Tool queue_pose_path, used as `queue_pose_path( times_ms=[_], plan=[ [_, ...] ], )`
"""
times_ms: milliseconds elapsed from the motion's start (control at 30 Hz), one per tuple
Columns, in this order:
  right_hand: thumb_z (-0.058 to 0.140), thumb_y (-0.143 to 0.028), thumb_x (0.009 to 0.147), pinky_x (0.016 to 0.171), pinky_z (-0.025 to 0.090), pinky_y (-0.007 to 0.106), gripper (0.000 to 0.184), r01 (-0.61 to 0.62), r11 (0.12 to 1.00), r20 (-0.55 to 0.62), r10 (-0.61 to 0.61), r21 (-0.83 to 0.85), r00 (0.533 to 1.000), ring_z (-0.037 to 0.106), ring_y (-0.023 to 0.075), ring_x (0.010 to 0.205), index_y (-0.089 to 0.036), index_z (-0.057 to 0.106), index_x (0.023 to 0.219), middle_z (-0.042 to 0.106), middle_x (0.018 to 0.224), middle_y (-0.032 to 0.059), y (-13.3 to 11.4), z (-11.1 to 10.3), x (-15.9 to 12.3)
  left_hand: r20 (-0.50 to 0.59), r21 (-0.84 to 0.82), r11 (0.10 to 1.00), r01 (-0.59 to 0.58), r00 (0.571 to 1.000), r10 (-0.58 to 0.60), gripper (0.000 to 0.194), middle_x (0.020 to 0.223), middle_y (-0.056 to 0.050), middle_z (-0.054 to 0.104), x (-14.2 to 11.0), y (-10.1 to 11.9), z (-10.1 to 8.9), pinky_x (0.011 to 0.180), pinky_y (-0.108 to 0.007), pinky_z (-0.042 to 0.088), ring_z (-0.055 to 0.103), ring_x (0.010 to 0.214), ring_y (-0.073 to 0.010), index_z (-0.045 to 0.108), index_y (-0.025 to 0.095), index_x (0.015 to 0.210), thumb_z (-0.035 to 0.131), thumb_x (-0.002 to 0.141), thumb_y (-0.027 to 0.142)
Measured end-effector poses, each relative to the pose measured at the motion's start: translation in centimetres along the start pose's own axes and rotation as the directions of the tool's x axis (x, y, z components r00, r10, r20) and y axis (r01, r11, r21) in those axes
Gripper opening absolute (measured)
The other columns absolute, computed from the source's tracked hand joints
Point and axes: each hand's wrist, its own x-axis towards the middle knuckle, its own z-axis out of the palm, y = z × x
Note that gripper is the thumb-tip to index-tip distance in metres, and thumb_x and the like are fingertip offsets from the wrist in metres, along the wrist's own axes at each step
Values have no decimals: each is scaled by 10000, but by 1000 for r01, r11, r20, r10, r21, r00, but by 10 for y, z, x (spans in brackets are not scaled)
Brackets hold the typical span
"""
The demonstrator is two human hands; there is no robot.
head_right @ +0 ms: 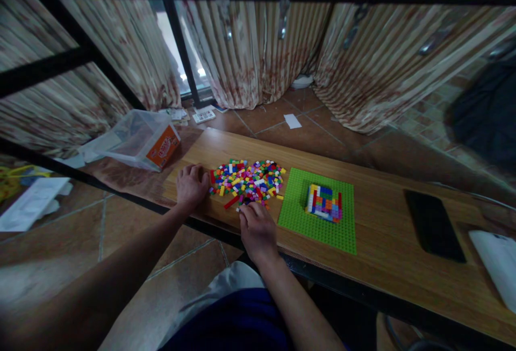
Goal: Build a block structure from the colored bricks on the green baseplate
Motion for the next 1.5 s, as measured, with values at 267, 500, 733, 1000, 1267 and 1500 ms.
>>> queue_pose_path(
  times_ms=[267, 500, 733, 1000, 1267, 1500],
  plan=[
    [658, -386, 856, 878, 406, 436, 309, 46, 978, -38, -55, -205, 998, 526, 293, 1004, -199, 673, 1102, 646, 1086, 122, -1, 12, 20, -13, -9, 1000, -12, 1000, 12, 405, 1285, -158, 580, 0, -1, 1, 1041, -482, 380, 498, 1206, -329, 612, 167, 1242, 496, 902, 354],
    [618, -301, 879, 843, 376, 414, 225, 23, 966, -86, -47, -258, 995, 517, 275, 985, -205, 692, 1068, 650, 1085, 109, 6, 17, 15, -9, -7, 1000, -7, 1000, 7, 399, 1274, -149, 590, 0, -1, 1, 1039, -475, 381, 499, 1203, -329, 611, 169, 1240, 497, 904, 354],
    [556, -259, 917, 853, 377, 406, 222, -1, 975, -91, -20, -222, 996, 518, 262, 1011, -225, 719, 1063, 654, 1122, 91, 33, 1, 18, -14, -4, 1000, -12, 1000, 12, 393, 1281, -145, 586, -1, -3, 2, 1037, -474, 386, 498, 1206, -329, 613, 172, 1234, 492, 906, 351],
    [503, -302, 955, 920, 391, 410, 253, 6, 976, -81, -24, -219, 996, 518, 255, 1049, -233, 726, 1054, 644, 1132, 83, 24, -1, 48, -16, 19, 1000, -5, 1000, 5, 385, 1291, -134, 592, -2, -1, 1, 1020, -461, 406, 504, 1200, -318, 617, 170, 1227, 477, 920, 353],
    [550, -270, 926, 906, 392, 415, 215, 95, 942, 105, -64, -323, 992, 490, 277, 1051, -239, 719, 1056, 628, 1149, 99, 11, 26, 89, -14, 41, 999, -5, 1000, 5, 388, 1289, -131, 599, -2, -1, 0, 1029, -453, 410, 511, 1200, -311, 617, 163, 1237, 486, 920, 344],
    [599, -229, 892, 955, 397, 435, 131, 72, 970, 74, -57, -232, 996, 487, 285, 1091, -224, 720, 942, 623, 1186, 99, 19, 29, 82, -6, 38, 999, -2, 1000, 2, 396, 1297, -131, 597, -1, -2, 1, 1027, -459, 413, 511, 1203, -315, 616, 166, 1238, 489, 915, 356]
  ],
)
